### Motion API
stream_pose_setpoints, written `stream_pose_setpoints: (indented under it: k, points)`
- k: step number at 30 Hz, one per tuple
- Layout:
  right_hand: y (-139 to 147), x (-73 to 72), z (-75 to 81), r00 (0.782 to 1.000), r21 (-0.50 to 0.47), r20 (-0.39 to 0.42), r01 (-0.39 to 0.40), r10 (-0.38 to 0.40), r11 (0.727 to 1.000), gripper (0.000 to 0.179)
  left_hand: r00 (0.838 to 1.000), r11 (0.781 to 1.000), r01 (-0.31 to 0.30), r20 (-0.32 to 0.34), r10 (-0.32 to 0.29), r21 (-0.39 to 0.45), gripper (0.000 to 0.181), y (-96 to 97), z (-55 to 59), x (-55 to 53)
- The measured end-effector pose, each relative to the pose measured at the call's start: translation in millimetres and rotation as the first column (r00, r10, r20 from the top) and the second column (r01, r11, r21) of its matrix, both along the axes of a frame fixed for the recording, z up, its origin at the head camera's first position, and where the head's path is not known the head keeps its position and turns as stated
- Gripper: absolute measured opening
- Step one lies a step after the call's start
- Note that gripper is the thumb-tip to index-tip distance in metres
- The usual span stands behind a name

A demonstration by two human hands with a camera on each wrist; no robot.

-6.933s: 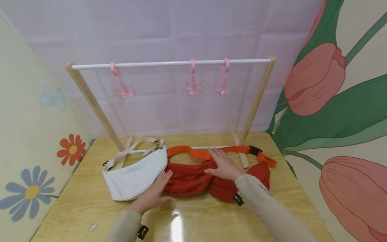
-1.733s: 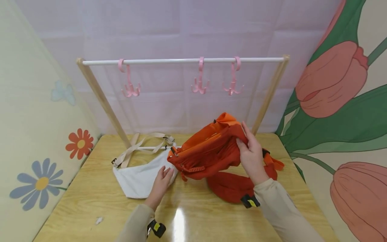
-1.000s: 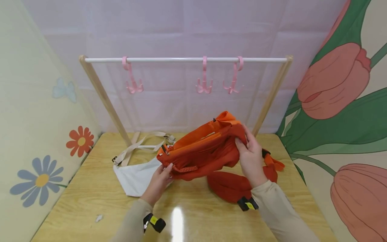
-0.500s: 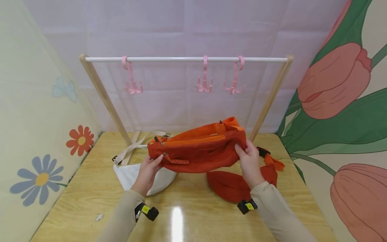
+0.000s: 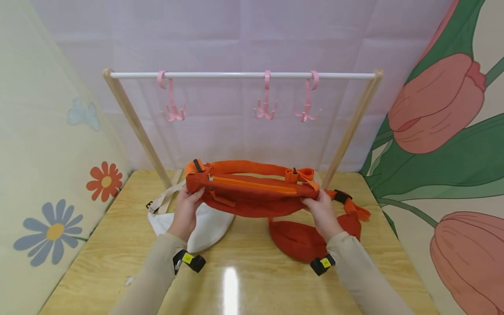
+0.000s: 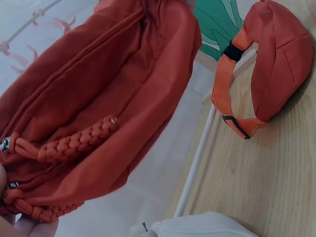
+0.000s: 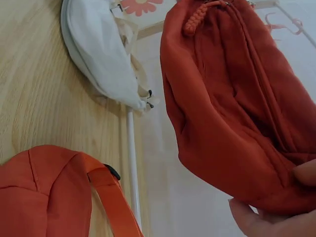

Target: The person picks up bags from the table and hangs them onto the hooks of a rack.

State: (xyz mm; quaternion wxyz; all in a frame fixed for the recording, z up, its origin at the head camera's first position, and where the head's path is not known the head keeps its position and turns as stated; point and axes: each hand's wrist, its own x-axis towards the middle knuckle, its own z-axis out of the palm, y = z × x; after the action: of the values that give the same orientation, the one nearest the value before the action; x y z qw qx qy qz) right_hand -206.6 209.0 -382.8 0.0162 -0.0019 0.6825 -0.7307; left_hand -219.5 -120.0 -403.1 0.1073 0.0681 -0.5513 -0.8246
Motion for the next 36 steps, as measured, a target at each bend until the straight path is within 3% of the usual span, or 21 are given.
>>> stream_pose_setpoints:
  k: [7,13,17,22,25,29,31,36]
  points:
    - [3.2,-3.1,-2.6,0.995,0.061,0.008,-0.103,0.103,0.993,0.075,0.996,0.995,-0.093,0.014,0.093,0.037,0.009,1.2,13.2,-3.0]
    - [7.9,-6.9,1.6,0.98,0.051,0.056,-0.194,0.192,0.98,0.087,0.982,0.982,-0.181,-0.039,0.183,0.048,0.011,3.9,25.3,-3.6]
    - [6.6,-9.8,4.0,0.981,0.038,0.084,-0.18,0.176,0.983,0.082,0.975,0.979,-0.2,-0.088,0.202,0.028,0.008,7.0,34.3,-3.1]
    - [2.6,-14.3,7.0,0.989,0.167,0.086,-0.129,0.116,0.977,0.079,0.969,0.979,-0.201,-0.153,0.196,-0.017,0.011,11.0,43.2,-2.0]
    - [-1.1,-18.3,9.7,0.989,0.306,0.037,-0.147,0.142,0.941,0.08,0.967,0.979,-0.201,-0.166,0.195,-0.025,0.012,14.0,45.9,-1.4]
    - [-8.4,-24.3,14.1,0.975,0.507,-0.042,-0.165,0.216,0.846,0.072,0.967,0.979,-0.204,-0.162,0.197,-0.027,0.012,16.5,47.3,-2.5]
    - [-12.7,-25.8,16.0,0.966,0.578,-0.033,-0.192,0.258,0.793,0.068,0.966,0.976,-0.214,-0.154,0.206,-0.039,0.011,16.9,47.8,-4.0]
    - [-25.5,-23.9,19.3,0.924,0.626,0.076,-0.336,0.374,0.704,0.065,0.963,0.969,-0.237,-0.143,0.227,-0.061,0.01,16.9,48.8,-7.1]
